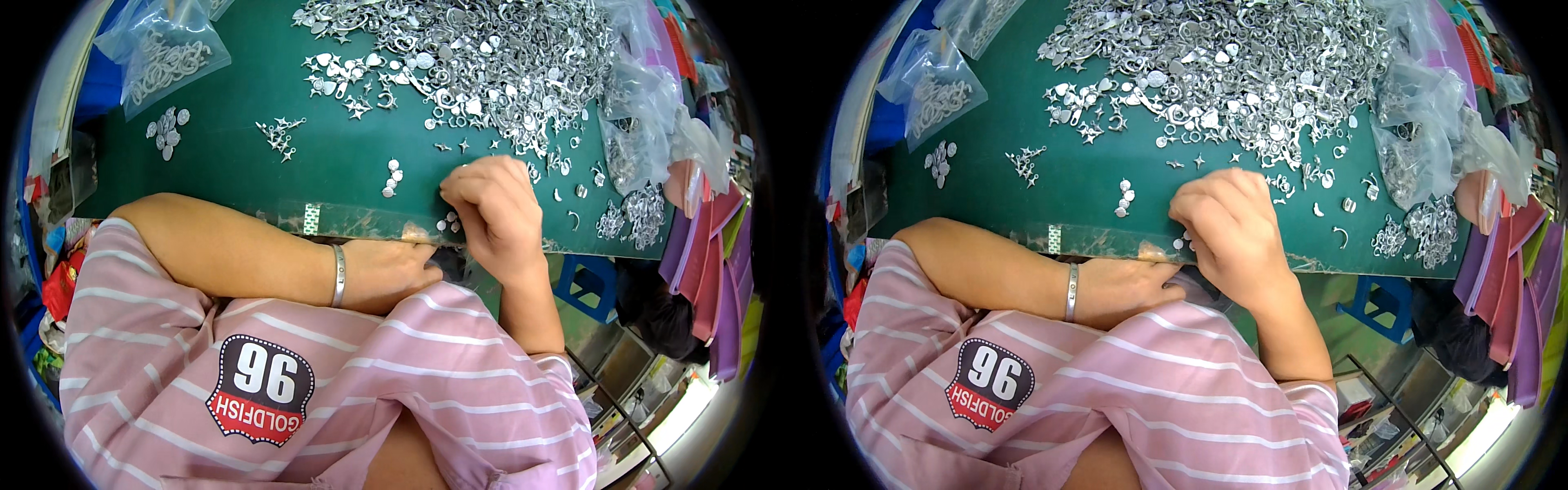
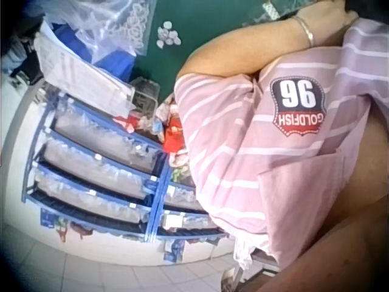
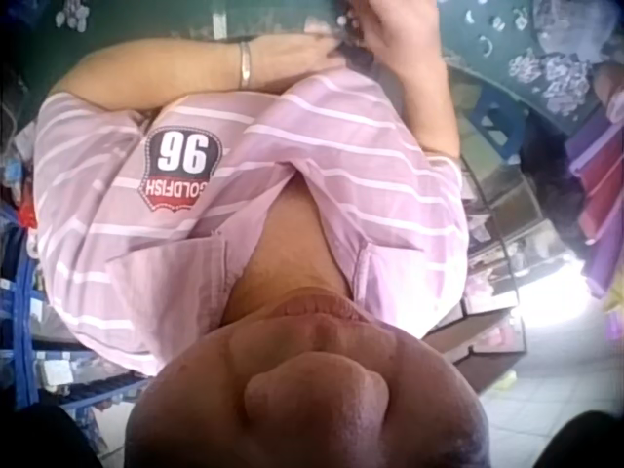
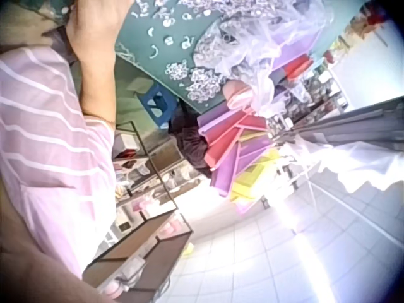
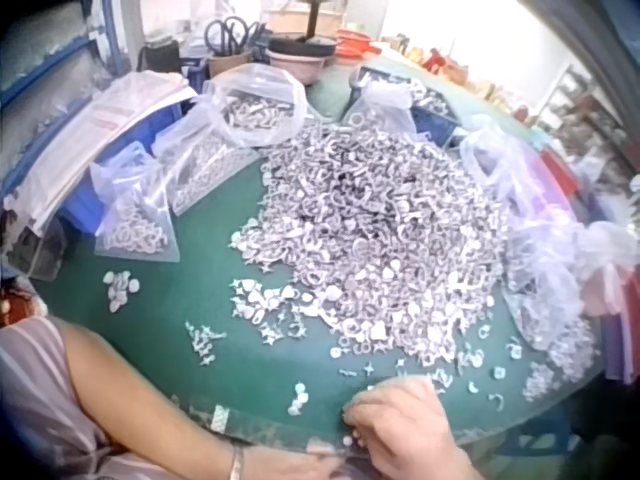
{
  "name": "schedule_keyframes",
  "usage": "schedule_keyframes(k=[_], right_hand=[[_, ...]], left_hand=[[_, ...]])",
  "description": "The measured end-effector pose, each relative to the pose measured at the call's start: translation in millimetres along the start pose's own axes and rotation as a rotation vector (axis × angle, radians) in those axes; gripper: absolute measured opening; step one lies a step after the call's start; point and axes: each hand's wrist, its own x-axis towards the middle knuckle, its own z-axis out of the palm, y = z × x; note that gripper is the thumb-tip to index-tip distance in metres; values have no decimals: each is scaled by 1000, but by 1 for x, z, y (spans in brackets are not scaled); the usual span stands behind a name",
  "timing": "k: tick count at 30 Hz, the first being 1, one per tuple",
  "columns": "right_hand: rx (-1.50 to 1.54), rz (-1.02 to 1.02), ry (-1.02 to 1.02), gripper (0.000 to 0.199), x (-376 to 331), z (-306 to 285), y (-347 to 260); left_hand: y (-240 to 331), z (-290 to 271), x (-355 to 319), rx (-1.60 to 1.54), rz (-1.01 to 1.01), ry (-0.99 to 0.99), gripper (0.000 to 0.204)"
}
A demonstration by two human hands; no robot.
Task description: The person sorts various small metal decorative pieces from a large pile, picking out specific shapes and arranging them into small groups on the work surface before gathering them into their hand.
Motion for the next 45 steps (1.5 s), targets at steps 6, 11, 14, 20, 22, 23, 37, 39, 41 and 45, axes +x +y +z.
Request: schedule_keyframes(k=[6, 11, 14, 20, 22, 23, 37, 39, 41, 45], right_hand=[[66, 86, 40, 21, -10, -10, -5], [70, 139, 169, 20, -17, -17, -8], [42, 29, 72, 23, -22, -10, -12], [64, -23, -153, 27, -38, -13, -14], [256, -6, -227, 26, -37, -24, -14], [352, 1, -266, 25, -37, -27, -14], [116, -108, -151, 28, 9, 12, -16], [186, -57, -193, 26, 7, 8, -10], [165, -77, -102, 30, 9, 13, -8], [61, -92, -56, 24, 17, 21, -15]], left_hand=[[-4, 7, -1, 40, 24, 29, 24], [-3, 7, -2, 70, 26, 79, 22], [-3, 7, -1, 91, 28, 61, 23], [1, -3, 0, 78, 29, 0, 27], [1, -3, 1, 65, 13, -32, 27], [0, -1, 1, 47, 4, -26, 29], [-5, 10, 4, -126, 102, 134, 38], [-4, 6, 2, -43, 34, 10, 35], [-3, 4, 1, 0, 23, -16, 32], [-5, 10, 1, 3, 64, 73, 28]])
